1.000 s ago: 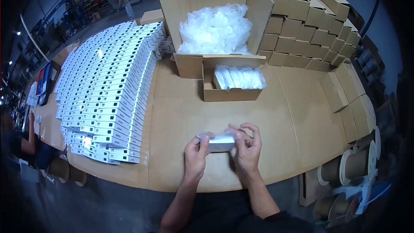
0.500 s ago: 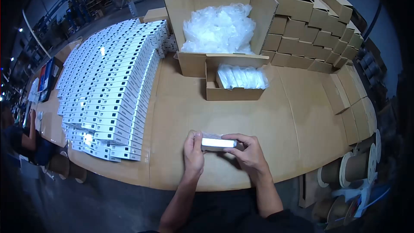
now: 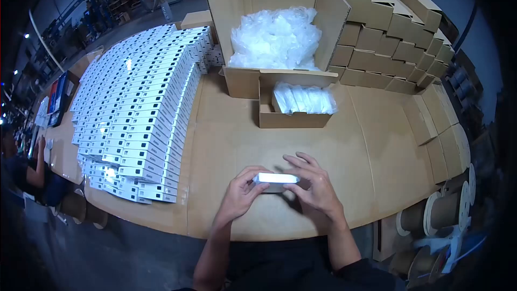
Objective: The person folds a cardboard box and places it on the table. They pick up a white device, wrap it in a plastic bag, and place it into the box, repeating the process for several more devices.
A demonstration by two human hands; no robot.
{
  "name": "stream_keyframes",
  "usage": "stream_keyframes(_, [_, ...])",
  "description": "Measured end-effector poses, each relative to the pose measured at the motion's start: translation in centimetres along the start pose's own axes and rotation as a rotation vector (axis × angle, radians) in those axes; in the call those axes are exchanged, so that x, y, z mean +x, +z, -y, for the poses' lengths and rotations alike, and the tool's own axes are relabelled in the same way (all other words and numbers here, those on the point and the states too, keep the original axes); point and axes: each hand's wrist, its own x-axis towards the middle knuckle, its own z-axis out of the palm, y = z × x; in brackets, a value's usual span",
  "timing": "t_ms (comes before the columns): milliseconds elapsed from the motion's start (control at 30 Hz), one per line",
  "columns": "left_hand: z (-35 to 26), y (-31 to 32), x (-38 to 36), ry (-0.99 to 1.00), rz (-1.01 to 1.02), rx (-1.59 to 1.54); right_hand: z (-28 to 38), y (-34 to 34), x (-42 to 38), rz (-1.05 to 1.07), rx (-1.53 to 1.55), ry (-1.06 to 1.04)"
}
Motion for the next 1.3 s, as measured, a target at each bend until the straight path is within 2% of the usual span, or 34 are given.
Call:
stream_keyframes(67, [-1.4,-0.1,0.3,-0.010,0.019,0.112,0.6,-0.6,0.6,-0.001,-0.079,-0.018])
stream_keyframes(167, [-1.6,-0.8,1.2,-0.015,0.058,0.098,0.5,-1.6,2.0,0.179,-0.093,-0.166])
stream_keyframes(200, [-1.5,-1.0,1.6,0.039,0.062,0.147,0.5,-1.7,2.7,0.167,-0.116,-0.250])
stream_keyframes(267, [-1.3,-1.7,2.8,0.150,0.066,0.248,0.5,-2.4,3.9,0.194,-0.144,-0.246])
stream_keyframes(300, [-1.6,-1.7,3.4,0.110,0.004,0.191,0.6,-2.8,4.6,0.208,-0.157,-0.246])
stream_keyframes(367, [-2.4,-1.6,4.6,0.028,-0.117,0.077,0.8,-3.6,6.4,0.040,-0.183,-0.278])
stream_keyframes(400, [-2.8,-2.4,5.5,0.119,-0.132,0.449,0.8,-3.8,7.3,-0.059,-0.207,-0.267])
stream_keyframes(500, [-2.6,-4.0,7.6,0.201,-0.093,0.995,0.3,-3.5,10.2,-0.333,-0.280,-0.245])
stream_keyframes(567, [-2.6,-4.4,9.0,0.237,-0.067,1.120,-0.5,-2.2,11.9,-0.491,-0.315,-0.234])
stream_keyframes(700, [-1.0,-4.5,10.9,0.284,-0.042,1.295,-2.6,0.9,13.6,-0.618,-0.344,-0.261])
stream_keyframes(967, [-0.1,-4.6,11.2,0.337,-0.049,1.304,-3.8,2.4,15.3,-0.529,-0.409,-0.156])
stream_keyframes(1133, [0.0,-3.5,10.8,0.300,-0.113,1.401,-5.4,2.7,16.8,-0.373,-0.566,-0.032])
stream_keyframes(1300, [0.5,-2.9,10.8,0.277,-0.131,1.426,-6.5,4.2,16.7,-0.361,-0.662,0.057])
